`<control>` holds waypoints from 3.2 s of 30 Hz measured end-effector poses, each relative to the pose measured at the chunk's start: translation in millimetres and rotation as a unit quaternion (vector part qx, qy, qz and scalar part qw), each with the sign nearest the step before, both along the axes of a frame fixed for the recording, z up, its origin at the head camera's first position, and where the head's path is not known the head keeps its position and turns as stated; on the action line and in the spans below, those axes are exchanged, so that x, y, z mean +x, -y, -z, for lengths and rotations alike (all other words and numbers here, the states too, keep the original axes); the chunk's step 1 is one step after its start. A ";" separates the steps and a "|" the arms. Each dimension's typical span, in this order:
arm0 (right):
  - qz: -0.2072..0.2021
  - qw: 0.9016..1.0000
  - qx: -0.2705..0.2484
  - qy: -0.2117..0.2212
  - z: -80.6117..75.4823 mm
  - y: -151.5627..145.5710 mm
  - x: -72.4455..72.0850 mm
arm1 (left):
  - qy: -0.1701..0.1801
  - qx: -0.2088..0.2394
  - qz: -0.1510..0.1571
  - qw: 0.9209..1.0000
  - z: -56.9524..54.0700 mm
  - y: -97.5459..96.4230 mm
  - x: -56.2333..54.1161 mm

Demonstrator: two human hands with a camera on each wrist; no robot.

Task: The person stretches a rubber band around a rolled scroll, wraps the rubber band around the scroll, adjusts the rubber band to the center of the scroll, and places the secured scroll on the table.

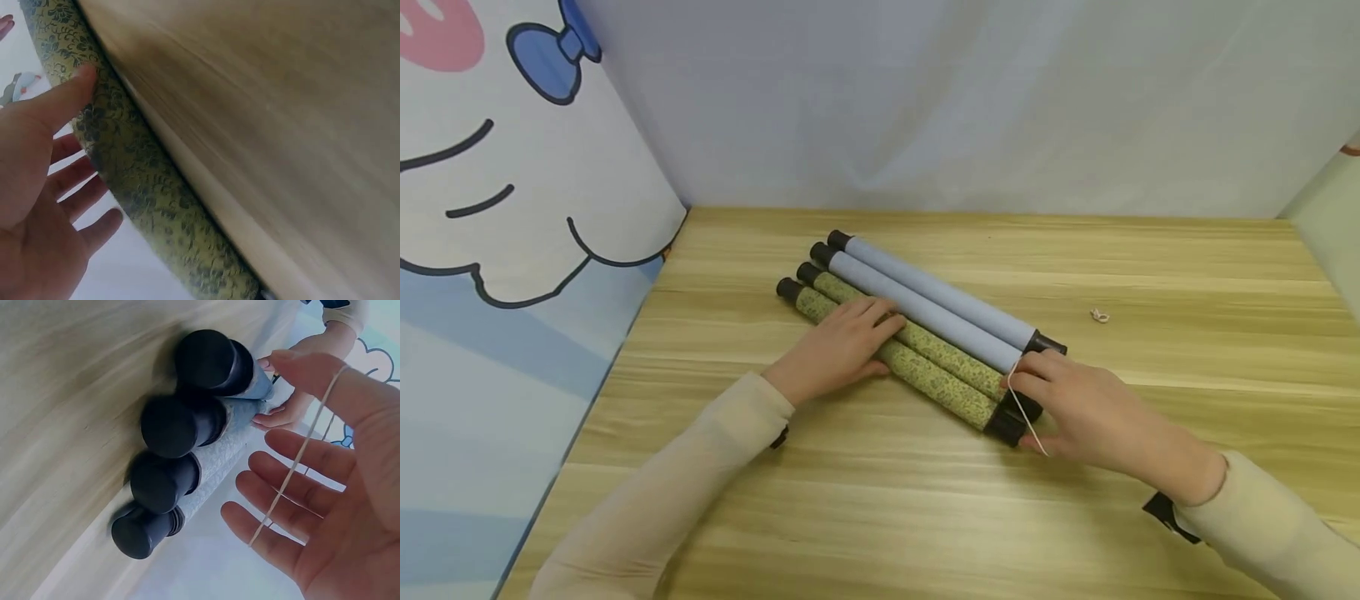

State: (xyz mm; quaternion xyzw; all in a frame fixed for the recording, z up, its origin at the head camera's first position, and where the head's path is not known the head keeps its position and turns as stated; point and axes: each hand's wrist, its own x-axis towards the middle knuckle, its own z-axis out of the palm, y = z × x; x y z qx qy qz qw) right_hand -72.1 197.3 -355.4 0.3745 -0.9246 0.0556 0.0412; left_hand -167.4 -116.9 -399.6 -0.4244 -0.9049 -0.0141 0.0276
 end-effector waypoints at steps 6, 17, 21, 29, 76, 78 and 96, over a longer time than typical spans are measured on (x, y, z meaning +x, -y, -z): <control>0.026 0.999 -0.005 0.031 2.0 -1.4 2.0 | 0.011 -0.005 0.012 1.000 3.5 -1.3 2.7; 0.067 0.995 -0.043 0.060 6.1 -4.5 -0.9 | 0.077 -0.025 0.027 0.996 7.4 14.1 7.8; 0.076 0.991 -0.083 0.072 9.4 -5.3 -1.6 | 0.036 -0.025 0.016 0.999 4.6 15.5 9.1; 0.143 0.961 -0.212 0.108 16.2 0.2 -2.8 | -0.019 0.016 -0.012 1.000 -11.8 16.7 21.1; -0.119 0.946 -0.297 -0.046 28.8 -7.1 -23.1 | -0.033 -0.017 -0.020 0.999 -14.2 32.9 41.6; -0.138 0.948 -0.279 -0.069 32.3 -5.4 -24.1 | -0.032 -0.016 -0.016 0.999 -13.9 32.5 41.1; 0.112 0.797 -0.431 0.408 17.7 -5.1 -26.4 | -0.078 0.012 0.093 0.993 -20.3 32.0 53.6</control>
